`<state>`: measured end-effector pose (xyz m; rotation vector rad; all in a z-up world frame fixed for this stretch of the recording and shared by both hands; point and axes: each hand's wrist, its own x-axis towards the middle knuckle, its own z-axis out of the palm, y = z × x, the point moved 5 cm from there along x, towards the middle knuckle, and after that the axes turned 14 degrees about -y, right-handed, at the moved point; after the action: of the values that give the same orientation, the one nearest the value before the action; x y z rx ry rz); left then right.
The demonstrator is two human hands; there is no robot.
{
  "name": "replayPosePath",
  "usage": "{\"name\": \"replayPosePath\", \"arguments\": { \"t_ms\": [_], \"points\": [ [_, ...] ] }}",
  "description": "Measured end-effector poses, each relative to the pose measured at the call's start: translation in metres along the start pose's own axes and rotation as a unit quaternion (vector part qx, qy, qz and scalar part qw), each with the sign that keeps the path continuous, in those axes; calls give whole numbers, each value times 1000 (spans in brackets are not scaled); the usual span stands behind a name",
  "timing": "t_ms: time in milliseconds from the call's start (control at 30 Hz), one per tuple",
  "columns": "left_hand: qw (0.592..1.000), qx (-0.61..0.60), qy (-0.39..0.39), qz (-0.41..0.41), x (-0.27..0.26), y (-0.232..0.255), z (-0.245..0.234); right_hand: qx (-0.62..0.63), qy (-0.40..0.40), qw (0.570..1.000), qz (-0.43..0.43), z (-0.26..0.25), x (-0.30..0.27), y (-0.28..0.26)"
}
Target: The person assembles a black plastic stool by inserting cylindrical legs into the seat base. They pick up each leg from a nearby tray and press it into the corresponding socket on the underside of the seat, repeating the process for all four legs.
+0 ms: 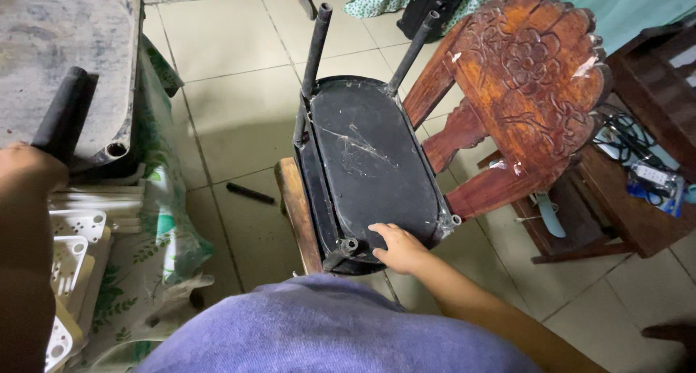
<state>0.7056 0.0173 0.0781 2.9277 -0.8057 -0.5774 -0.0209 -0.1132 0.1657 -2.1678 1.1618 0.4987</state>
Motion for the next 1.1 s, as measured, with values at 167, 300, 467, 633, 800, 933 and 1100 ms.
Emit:
{"name": "replayPosePath", "arguments": {
  "t_ms": [167,300,467,633,800,933,1100],
  "points": [
    [980,-188,21,63,-34,31,-25,52,19,998,3,5,11,15],
    [885,-421,-80,181,-108,123,-30,180,44,983,-11,-6,23,24],
    [783,-445,-272,339,-265,224,12,278,88,955,-60,-55,31,15],
    [754,-396,-385,355,-372,281,42,272,258,912,-165,-134,8,6],
    [737,-464,-390,299,-414,313,43,3,269,932,-241,-158,-22,28],
    [772,-510,-215,312,-426,332,11,-23,154,949,-274,-146,-22,50],
    [760,-578,-50,295,-456,352,-26,100,-43,969,-222,-113,-15,69]
  ]
}}
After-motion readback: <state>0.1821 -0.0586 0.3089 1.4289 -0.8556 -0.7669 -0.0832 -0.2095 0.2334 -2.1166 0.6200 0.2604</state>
